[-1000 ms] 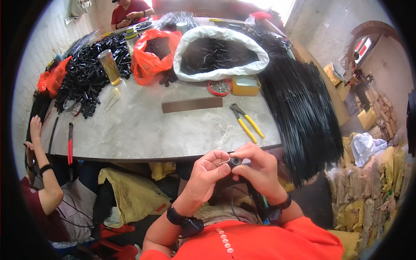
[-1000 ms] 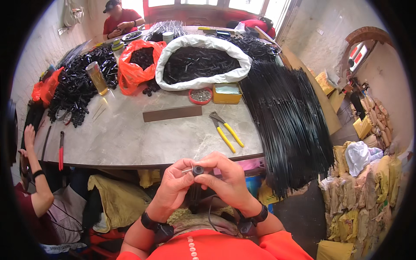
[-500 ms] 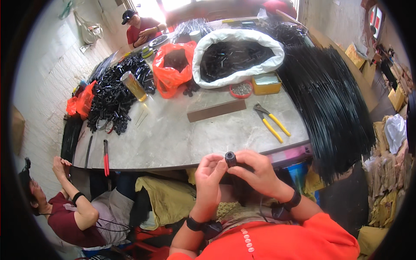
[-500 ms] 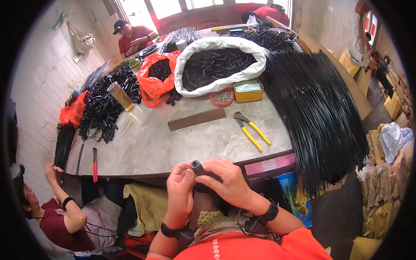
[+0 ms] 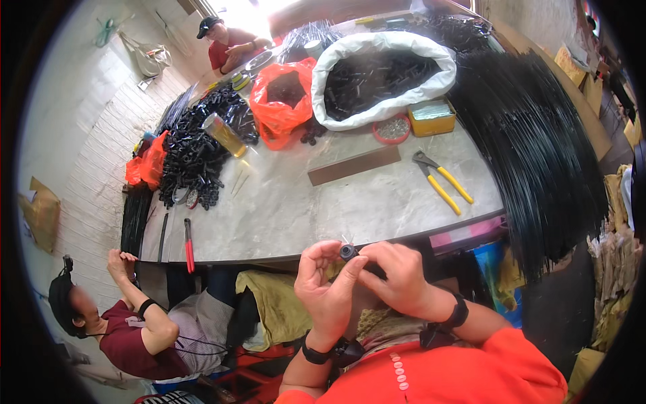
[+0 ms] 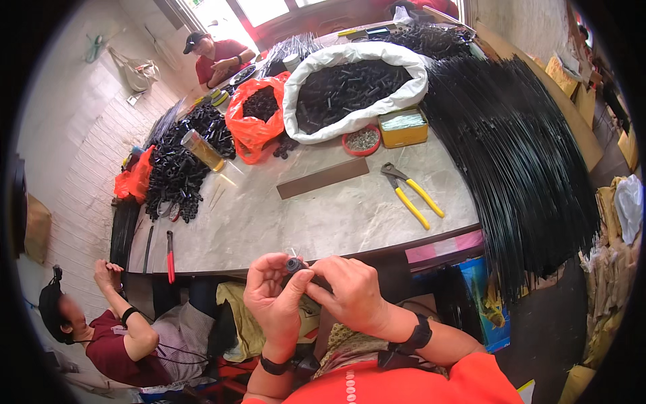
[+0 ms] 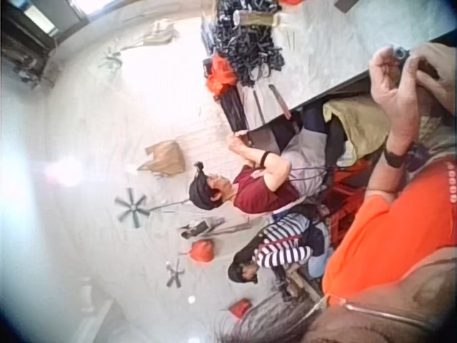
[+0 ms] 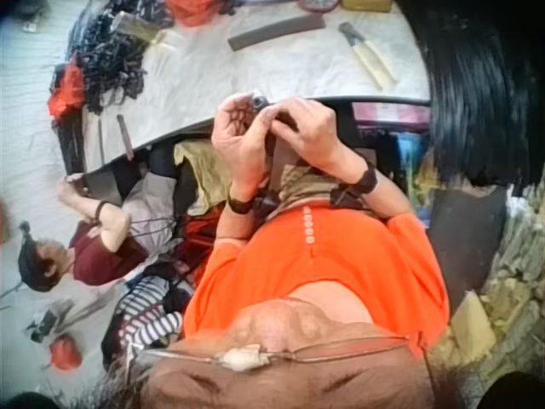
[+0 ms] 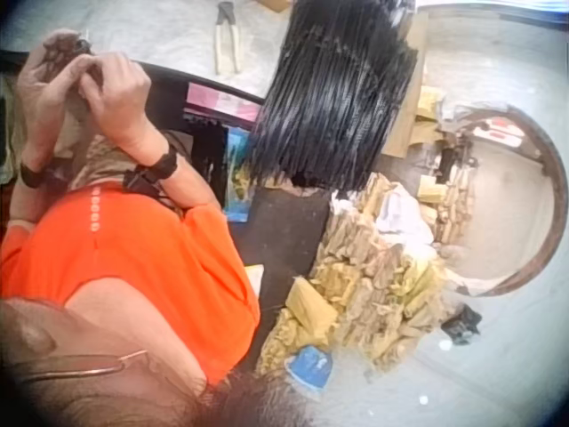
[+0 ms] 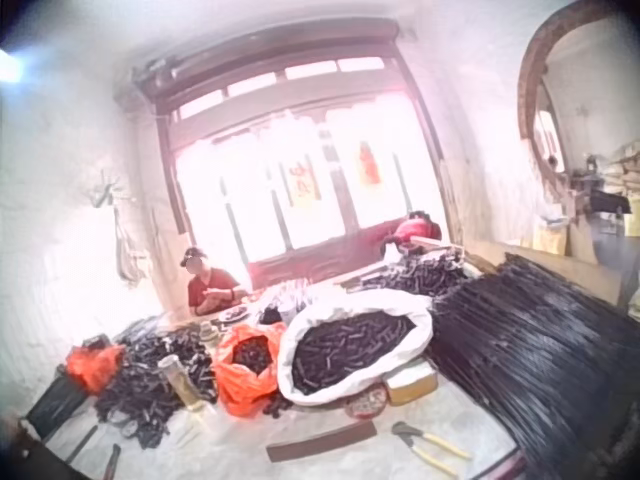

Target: Assembling components for umbrellas at a workstation.

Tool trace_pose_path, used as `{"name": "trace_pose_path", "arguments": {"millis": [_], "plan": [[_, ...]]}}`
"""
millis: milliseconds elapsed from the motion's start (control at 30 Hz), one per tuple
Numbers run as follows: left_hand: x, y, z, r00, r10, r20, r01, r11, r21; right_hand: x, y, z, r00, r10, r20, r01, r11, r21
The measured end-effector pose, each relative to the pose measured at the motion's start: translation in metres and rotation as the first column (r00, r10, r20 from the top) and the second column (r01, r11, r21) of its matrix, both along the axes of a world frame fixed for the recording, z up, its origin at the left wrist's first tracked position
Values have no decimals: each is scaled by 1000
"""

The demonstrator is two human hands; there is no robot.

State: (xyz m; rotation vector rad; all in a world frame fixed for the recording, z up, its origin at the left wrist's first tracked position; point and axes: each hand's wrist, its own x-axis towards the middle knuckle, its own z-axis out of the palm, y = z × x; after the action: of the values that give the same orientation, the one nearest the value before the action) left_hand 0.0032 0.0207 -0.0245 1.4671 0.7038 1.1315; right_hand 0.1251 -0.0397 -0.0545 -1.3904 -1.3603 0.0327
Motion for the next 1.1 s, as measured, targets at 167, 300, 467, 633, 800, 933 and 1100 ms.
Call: {"name": "trace_pose_path", "arguments": {"millis": [167, 300, 467, 633, 800, 933, 1100], "plan": [[-11, 5, 1, 997, -27, 66, 33, 995, -91, 11, 4, -17, 847, 353, -398, -429, 895, -120], [-18, 11, 5, 969, -169, 182, 201, 964, -173, 9, 4, -70, 580, 457, -674, -764, 594, -254], [-27, 21, 0, 909, -332, 253, 373, 917, -138, -18, -4, -99, 261, 335, -905, -900, 425, -102], [-30, 21, -1, 904, -340, 260, 387, 909, -155, -20, -9, -101, 255, 304, -918, -899, 423, -109], [-29, 21, -5, 889, -353, 291, 404, 904, -138, -19, -12, -98, 284, 281, -917, -906, 393, -160], [-32, 28, -11, 840, -434, 326, 492, 863, -118, -5, -13, -81, 505, 465, -727, -840, 458, -291], [-34, 22, -10, 858, -406, 314, 449, 890, -76, 20, -21, -10, 673, 296, -677, -575, 785, -229]]}}
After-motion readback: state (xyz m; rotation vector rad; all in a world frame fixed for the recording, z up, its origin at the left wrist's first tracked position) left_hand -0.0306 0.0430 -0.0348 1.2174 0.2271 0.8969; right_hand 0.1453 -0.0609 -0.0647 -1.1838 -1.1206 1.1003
